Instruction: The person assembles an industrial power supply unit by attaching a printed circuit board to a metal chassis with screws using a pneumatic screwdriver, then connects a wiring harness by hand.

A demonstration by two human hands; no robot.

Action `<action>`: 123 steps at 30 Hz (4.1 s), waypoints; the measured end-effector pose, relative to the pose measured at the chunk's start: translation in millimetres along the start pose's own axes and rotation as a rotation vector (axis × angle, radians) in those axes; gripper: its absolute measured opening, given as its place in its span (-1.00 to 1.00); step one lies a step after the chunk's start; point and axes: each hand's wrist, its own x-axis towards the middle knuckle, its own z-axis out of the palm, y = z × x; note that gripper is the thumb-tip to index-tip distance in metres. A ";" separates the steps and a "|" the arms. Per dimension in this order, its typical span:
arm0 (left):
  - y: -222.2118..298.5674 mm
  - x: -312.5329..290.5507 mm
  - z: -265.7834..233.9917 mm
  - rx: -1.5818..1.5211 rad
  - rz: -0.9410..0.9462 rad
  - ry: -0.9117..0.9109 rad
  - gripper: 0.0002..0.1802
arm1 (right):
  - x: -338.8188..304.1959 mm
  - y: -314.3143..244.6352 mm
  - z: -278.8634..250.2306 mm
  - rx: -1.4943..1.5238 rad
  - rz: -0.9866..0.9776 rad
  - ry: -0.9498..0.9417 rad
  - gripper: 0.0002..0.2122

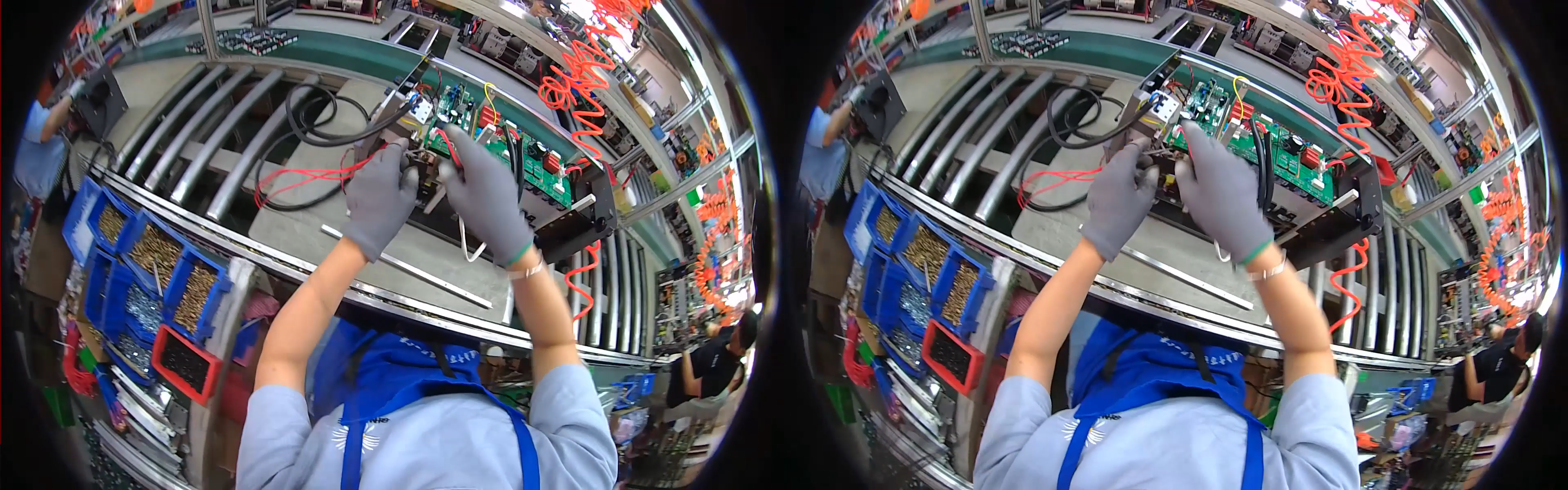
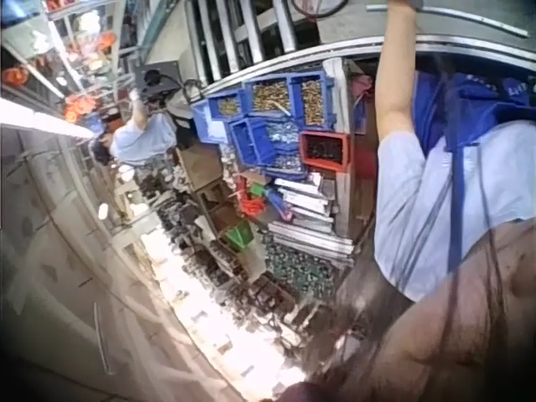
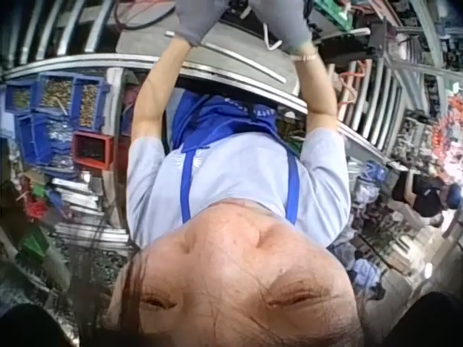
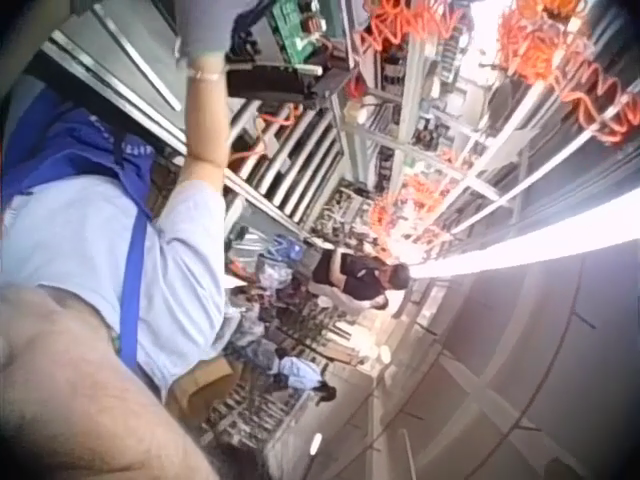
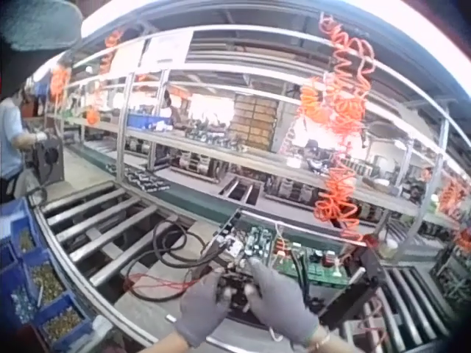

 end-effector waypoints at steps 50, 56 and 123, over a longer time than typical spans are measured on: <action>172.7 34.3 112.9 0.144 0.884 -0.767 -0.66 | -167.1 140.8 -87.7 -0.194 0.250 0.630 -0.81; 198.2 64.3 150.7 -0.115 0.965 -0.320 -0.84 | -128.1 160.4 -101.4 -0.447 0.197 0.726 -0.79; -77.1 42.5 -14.3 0.259 0.015 -0.003 -0.34 | -228.5 98.0 -66.2 0.607 0.726 0.866 -0.58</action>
